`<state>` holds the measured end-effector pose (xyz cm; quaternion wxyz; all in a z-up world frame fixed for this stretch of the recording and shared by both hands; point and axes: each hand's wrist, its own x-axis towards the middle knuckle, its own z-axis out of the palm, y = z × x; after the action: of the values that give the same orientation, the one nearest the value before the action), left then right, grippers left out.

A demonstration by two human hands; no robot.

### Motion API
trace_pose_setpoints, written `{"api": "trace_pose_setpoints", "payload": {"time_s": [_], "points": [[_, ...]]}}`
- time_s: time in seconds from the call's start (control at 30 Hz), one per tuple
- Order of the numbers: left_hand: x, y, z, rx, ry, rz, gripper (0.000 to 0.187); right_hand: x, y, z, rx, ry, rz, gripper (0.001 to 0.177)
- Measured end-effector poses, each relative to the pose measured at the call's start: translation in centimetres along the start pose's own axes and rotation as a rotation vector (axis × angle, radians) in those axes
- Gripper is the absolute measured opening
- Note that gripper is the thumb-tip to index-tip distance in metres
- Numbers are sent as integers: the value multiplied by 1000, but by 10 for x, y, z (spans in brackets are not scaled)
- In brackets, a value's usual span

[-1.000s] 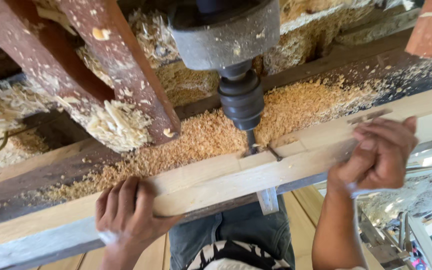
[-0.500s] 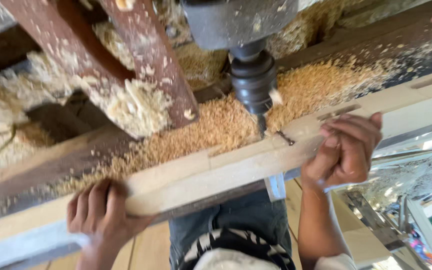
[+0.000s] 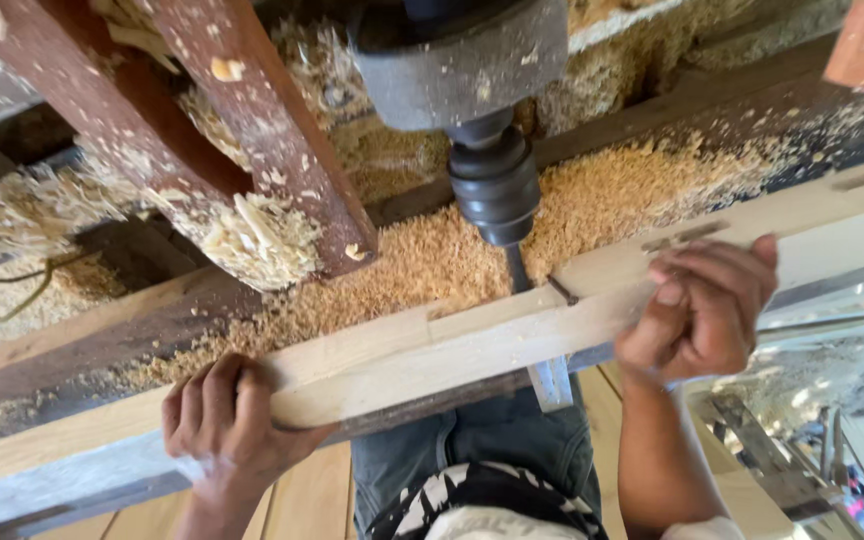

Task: The person uses a drill press to bore holes into a long wooden plank. They hold the plank with both hands, aligning it under the drill bit, and repeatedly lower the drill to create holes at marked intervals along the plank's length.

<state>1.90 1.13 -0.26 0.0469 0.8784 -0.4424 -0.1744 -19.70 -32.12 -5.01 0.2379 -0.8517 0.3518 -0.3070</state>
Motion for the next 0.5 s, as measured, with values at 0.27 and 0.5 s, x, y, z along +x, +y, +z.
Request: {"api": "trace_pose_setpoints", "payload": {"time_s": [0.27,0.5], "points": [[21,44,16,-4,48,42,76,10,64,-37,-53,32,-3,22],[30,56,1,-24,32,37,64,12,52,-50,-87,-48,64,21]]}}
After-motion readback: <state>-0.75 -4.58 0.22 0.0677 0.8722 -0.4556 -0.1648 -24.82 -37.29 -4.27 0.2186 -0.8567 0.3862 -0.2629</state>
